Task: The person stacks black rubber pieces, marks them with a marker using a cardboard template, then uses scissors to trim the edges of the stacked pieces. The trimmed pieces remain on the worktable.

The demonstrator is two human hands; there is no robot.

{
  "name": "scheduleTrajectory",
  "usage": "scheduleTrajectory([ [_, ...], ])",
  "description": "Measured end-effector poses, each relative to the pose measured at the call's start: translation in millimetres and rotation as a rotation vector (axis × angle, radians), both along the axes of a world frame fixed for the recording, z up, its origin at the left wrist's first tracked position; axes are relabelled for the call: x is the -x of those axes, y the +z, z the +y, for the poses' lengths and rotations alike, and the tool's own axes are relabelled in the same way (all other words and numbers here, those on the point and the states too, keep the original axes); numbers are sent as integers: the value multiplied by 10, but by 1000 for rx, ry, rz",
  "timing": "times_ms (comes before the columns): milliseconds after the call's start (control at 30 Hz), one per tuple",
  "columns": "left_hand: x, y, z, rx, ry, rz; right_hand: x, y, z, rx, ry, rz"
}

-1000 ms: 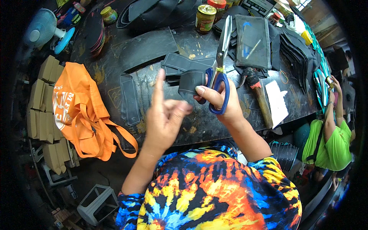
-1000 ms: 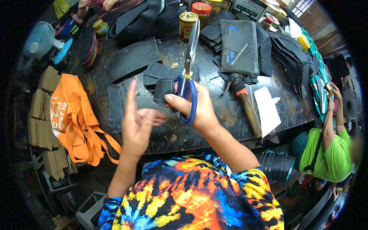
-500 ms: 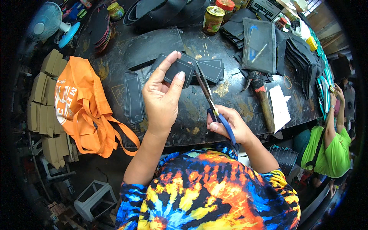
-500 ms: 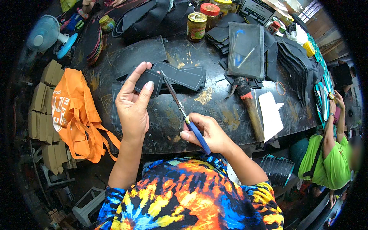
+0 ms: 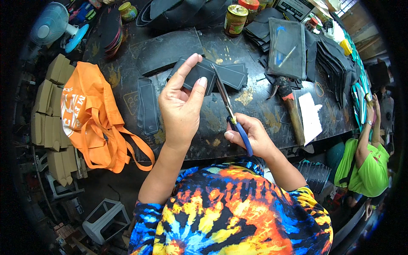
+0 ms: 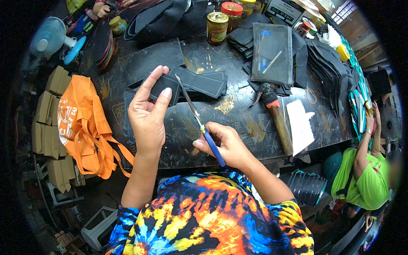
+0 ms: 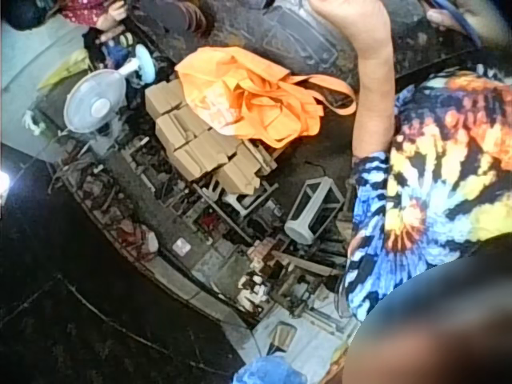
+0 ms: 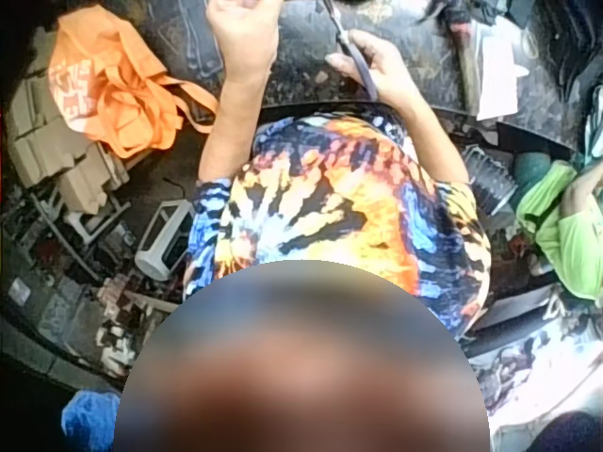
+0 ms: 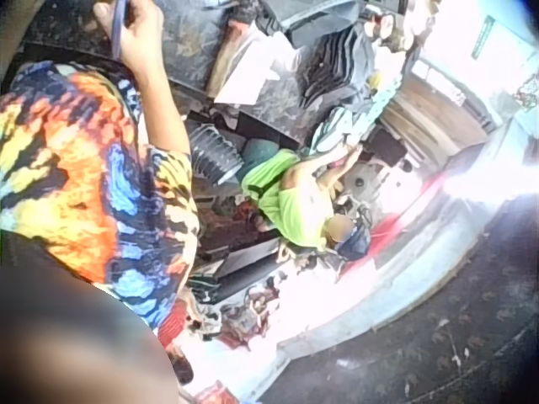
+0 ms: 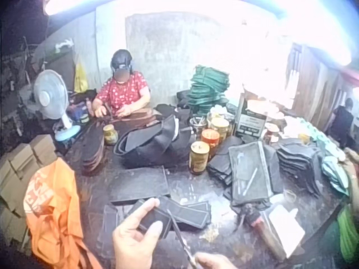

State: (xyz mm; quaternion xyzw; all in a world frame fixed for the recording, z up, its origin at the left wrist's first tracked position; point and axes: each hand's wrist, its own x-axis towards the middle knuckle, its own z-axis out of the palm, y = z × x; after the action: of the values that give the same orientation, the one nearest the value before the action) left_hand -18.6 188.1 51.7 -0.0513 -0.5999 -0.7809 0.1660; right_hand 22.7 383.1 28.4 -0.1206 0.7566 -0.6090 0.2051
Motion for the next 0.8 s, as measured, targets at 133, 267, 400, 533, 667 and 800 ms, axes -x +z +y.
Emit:
scheduleTrajectory([
  [133, -1, -1, 7, -17, -12, -1, -9, -48, 7, 1, -7, -2],
  [267, 5, -30, 4, -4, -19, -2, -44, -76, 43, -24, -25, 15],
  [400, -59, -88, -6, -66, -72, -38, 27, -33, 62, 40, -134, -140],
  [533, -276, -161, 35, 224, -284, -85, 219, 43, -14, 315, -248, 50],
  [667, -335, -282, 53, 20, -198, -137, 229, 110, -75, 133, -210, -109],
  [800, -256, -363, -124, -92, -98, -186, 38, 9, -222, 165, -190, -113],
])
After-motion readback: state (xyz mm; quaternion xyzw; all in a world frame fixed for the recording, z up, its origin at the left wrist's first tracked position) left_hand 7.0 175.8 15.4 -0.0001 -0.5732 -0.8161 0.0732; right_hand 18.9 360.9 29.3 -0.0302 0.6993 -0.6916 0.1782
